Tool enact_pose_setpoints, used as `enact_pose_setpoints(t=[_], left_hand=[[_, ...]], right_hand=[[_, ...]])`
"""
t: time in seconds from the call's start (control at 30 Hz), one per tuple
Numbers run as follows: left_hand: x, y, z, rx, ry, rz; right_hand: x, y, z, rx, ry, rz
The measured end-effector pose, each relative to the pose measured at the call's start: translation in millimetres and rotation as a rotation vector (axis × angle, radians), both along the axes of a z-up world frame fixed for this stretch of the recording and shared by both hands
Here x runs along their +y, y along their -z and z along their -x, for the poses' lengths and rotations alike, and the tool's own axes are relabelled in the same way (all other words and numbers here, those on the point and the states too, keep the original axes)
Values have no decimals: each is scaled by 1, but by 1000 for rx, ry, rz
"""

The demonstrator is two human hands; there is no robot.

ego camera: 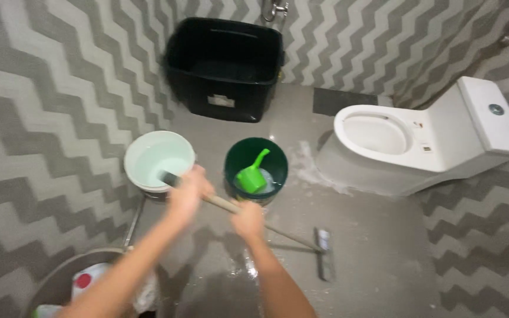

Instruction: Scrubbing and cleaning a tiled bathroom floor with soapy water and a floor scrubber.

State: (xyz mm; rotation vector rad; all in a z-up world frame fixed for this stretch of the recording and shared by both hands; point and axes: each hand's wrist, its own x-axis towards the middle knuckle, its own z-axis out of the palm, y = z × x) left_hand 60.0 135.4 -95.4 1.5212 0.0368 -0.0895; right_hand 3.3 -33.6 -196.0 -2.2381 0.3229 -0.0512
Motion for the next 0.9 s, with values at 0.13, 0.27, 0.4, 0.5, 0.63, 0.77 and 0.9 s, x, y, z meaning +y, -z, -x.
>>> enact_pose_setpoints(t=[0.13,0.27,0.4,0.5,0.63,0.77,0.9], left_hand=[[111,-92,-30,-89,-23,-295],[144,-105,-24,-120,12,145],[104,-76,-26,-44,-7,68],[52,-30,-15,8,18,164],[-61,11,10,43,35,29],[-186,71,54,206,65,157],[-273,103,124,539,146,-34]], right_hand=[[124,-74,-51,76,-114,-67],[161,-100,-48,79,-138,-124],[112,-78,-51,99,-149,-59],[53,-37,-26,41,-100,-50],[-60,17,3,-12,10,3],[-183,50,57,113,72,152],[-283,107,129,290,125,268]])
